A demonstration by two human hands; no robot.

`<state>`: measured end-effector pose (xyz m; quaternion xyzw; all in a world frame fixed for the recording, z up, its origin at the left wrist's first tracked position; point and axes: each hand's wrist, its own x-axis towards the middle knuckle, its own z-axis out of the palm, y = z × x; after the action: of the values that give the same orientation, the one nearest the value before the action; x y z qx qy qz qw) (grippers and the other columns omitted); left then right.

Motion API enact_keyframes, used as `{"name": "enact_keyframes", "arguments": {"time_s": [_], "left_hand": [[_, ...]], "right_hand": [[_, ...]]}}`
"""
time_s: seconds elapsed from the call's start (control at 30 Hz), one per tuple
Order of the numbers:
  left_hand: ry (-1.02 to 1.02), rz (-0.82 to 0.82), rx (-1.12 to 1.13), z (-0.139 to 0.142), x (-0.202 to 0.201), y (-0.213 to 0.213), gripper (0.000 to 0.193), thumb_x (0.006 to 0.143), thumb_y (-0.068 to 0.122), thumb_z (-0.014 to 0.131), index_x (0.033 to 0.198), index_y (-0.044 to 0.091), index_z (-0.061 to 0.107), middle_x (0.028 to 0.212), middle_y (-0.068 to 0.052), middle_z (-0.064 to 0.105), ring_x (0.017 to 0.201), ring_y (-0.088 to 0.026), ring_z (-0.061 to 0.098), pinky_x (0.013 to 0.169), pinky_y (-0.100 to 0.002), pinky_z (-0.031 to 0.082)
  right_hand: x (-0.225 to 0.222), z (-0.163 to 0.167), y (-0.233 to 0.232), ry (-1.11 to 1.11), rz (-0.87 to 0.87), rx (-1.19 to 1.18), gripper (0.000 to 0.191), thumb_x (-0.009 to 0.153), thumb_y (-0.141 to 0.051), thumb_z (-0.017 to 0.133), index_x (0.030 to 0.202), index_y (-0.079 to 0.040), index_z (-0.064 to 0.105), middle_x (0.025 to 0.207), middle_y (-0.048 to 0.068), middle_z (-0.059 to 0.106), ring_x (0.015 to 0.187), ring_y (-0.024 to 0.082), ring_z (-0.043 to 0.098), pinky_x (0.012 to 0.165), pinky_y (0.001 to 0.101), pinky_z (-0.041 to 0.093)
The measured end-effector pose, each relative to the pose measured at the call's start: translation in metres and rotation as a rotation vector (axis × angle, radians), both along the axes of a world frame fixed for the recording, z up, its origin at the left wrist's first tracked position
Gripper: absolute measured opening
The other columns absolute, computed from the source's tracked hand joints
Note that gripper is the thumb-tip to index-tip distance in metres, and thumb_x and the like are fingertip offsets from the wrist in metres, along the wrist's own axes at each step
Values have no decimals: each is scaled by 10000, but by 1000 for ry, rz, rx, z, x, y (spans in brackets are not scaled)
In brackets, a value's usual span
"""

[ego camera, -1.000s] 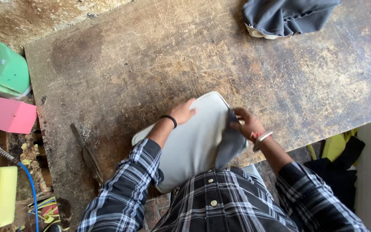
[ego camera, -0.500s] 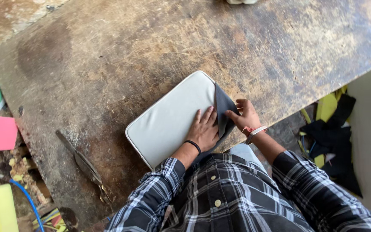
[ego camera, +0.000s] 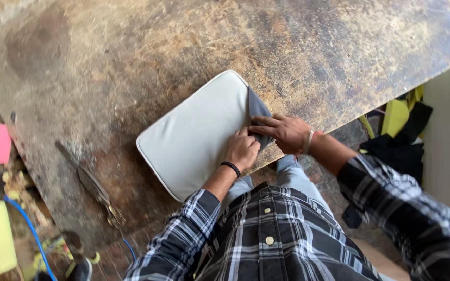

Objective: The person spreads a black fabric sheet over a foam board on a workbench, smooths it flat with both hands, cuts a strip of fabric with scissors, then fits a gray fabric cover over a foam cushion and tucks the cover edges around the cushion on the bench.

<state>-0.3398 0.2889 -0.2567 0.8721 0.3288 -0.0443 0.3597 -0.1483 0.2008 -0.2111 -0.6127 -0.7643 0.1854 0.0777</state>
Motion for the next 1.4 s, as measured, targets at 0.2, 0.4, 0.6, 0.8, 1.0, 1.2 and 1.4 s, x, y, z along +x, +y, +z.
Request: {"name": "enact_keyframes", "arguments": {"time_s": [0.2, 0.4, 0.6, 0.8, 1.0, 1.2, 1.4], "left_hand": [[138, 147, 16, 7, 20, -11, 478, 729, 472, 755, 946, 47, 732, 917, -194, 730, 913, -380, 693, 856, -521, 535], [96, 317, 61, -3, 14, -16, 395, 667, 426, 836, 906, 116, 786, 869, -130, 751, 881, -337, 703, 872, -488, 532], [224, 311, -9, -5, 17, -10, 335, 682, 457, 835, 892, 196, 806, 947, -99, 748, 1023, -342, 672, 977, -518, 482], [208, 305, 112, -1, 21, -20, 256, 681, 371, 837, 912, 260, 827, 1030, -99, 670, 1100, -375, 563, 948, -588, 416], [206, 317, 138, -2, 18, -62, 155, 909, 195, 708, 1034, 158, 792, 969, -85, 671, 1032, -279, 628, 895, -430, 526], [-119, 356, 310, -2, 0, -93, 477, 794, -8, 629, 1244, 110, 734, 1236, -93, 706, 1154, -285, 637, 983, -415, 524], [62, 337, 131, 5, 10, -85, 490, 835, 33, 629, 1315, 118, 679, 1295, -82, 669, 1180, -307, 606, 978, -432, 505]], "right_hand": [[43, 8, 83, -243, 606, -169, 678, 644, -202, 816, 1280, -203, 583, 1285, 32, 519, 1159, 269, 609, 894, 395, 562], [33, 1, 84, -230, 660, -134, 439, 780, -259, 766, 1194, -243, 623, 1242, 32, 534, 1056, 226, 651, 702, 386, 591], [28, 1, 86, -199, 515, -313, 407, 761, -107, 700, 1141, -249, 718, 1276, -19, 602, 1054, 227, 678, 755, 394, 596], [38, -3, 99, 138, 706, -305, 423, 686, -116, 808, 1103, -169, 759, 1212, 111, 591, 1090, 300, 632, 921, 396, 548], [38, -33, 57, 139, 430, 42, 102, 988, -158, 716, 1090, -155, 725, 1001, 16, 664, 777, 204, 700, 643, 330, 597], [44, -54, 24, 313, 250, 413, 144, 818, -152, 771, 926, -143, 676, 949, 18, 694, 870, 234, 730, 696, 349, 608], [55, -65, 25, 106, 251, 260, 91, 881, -140, 766, 829, -158, 694, 880, -4, 743, 912, 180, 745, 833, 388, 567]]}}
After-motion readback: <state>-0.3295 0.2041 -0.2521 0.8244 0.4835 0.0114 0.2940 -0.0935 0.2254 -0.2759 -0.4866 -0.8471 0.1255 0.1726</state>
